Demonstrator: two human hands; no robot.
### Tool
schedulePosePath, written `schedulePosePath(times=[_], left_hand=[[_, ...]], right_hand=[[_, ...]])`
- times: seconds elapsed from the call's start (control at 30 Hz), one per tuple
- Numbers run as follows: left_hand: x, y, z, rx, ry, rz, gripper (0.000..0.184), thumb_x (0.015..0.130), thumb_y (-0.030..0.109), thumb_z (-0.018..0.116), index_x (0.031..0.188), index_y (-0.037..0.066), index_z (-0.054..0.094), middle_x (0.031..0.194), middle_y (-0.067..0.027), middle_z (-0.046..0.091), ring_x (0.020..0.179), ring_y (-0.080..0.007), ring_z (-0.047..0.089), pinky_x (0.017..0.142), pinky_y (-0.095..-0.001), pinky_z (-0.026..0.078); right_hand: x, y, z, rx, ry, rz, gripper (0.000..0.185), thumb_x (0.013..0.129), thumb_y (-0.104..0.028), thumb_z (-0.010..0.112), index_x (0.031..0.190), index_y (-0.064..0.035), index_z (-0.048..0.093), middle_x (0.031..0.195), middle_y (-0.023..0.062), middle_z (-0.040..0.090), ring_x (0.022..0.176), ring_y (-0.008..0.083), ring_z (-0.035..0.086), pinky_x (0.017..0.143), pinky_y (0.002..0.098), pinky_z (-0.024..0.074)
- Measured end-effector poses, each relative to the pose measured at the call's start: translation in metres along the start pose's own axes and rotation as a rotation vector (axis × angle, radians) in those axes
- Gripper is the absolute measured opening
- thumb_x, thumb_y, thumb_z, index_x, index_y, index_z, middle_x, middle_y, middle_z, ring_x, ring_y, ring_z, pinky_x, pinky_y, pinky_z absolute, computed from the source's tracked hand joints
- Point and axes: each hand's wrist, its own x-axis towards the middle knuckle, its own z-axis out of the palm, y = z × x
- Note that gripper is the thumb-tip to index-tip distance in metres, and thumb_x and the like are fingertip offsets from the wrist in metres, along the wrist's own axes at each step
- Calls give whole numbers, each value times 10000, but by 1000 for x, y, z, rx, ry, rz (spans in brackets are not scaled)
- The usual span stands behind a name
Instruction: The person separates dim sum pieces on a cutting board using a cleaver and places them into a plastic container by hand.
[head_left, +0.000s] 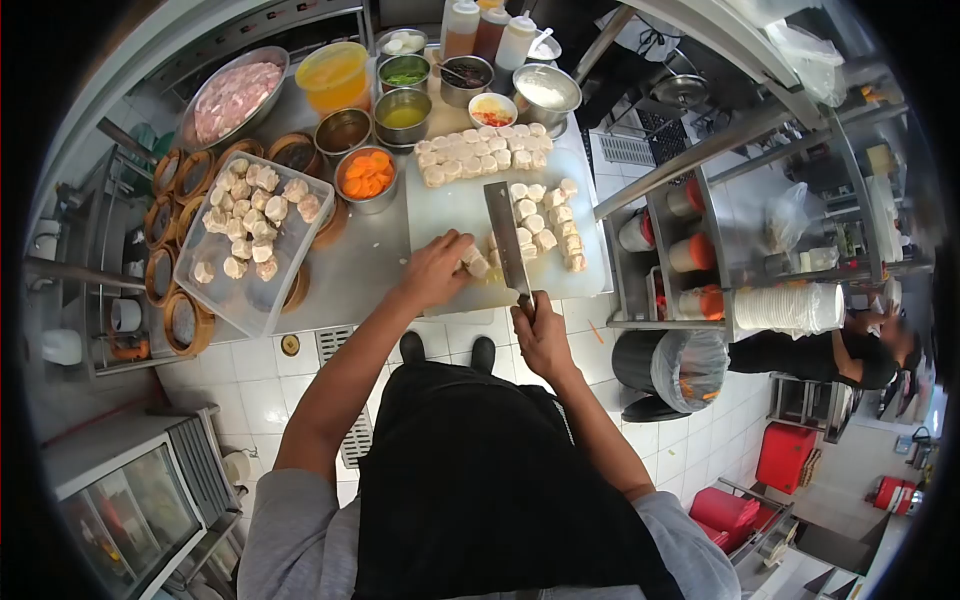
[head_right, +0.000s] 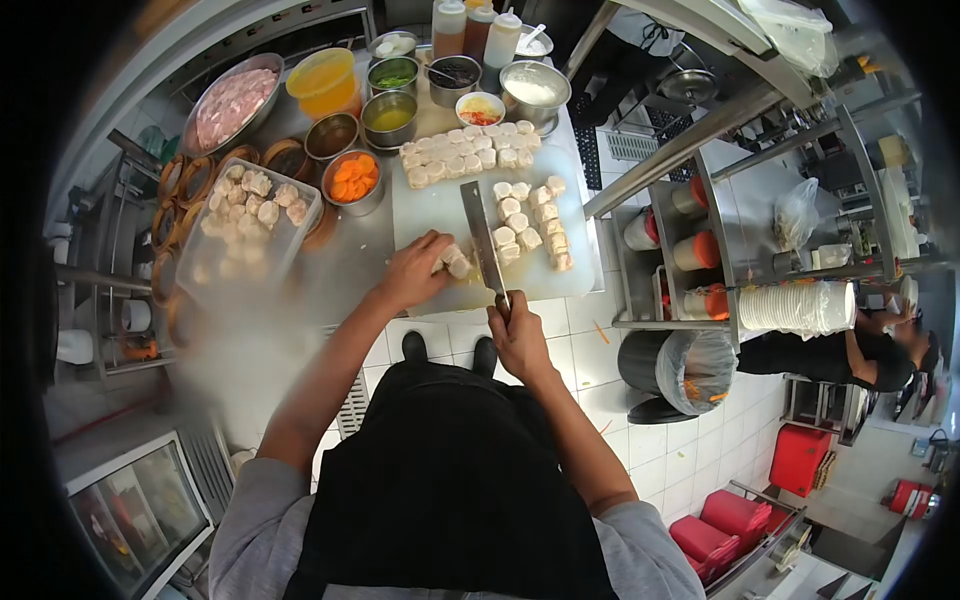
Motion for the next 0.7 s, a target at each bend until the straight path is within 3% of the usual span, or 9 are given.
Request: schedulePosePath(times=[0.2,0.4,0.63,0.7], left_hand=[[-21,16,12,36,142,-231,443,881,188,773,1292,71,656,1085,-183,677,895,-397,737,757,-514,599],[-22,25,14,-1,150,-308,380,907,208,780,1241,63,671,987,-167,699,847,-391,741,723,-502,597],[-29,33,16,-29,194,-307,372,900,205,793,1206,41,659,1019,-163,698,889,-381,732,737,-495,594],[-28,34,15,-31,191,-320,377,900,203,794,1211,42,654,1022,-160,697,899,-380,729,742,-496,594]], right_hand=[[5,-5,20,-42,-9,-33,302,1046,-162,644,1228,34,503,900,315,718,849,531,707,742,562,552],[21,-8,31,-46,47,-165,300,1040,-134,640,1225,36,476,869,301,708,806,534,694,692,581,540],[20,-41,22,58,138,-232,308,1049,-128,632,1266,19,470,809,296,685,782,545,678,678,574,520],[25,-19,38,-8,91,-201,309,1040,-131,626,1246,32,463,842,319,693,794,555,677,692,605,523]])
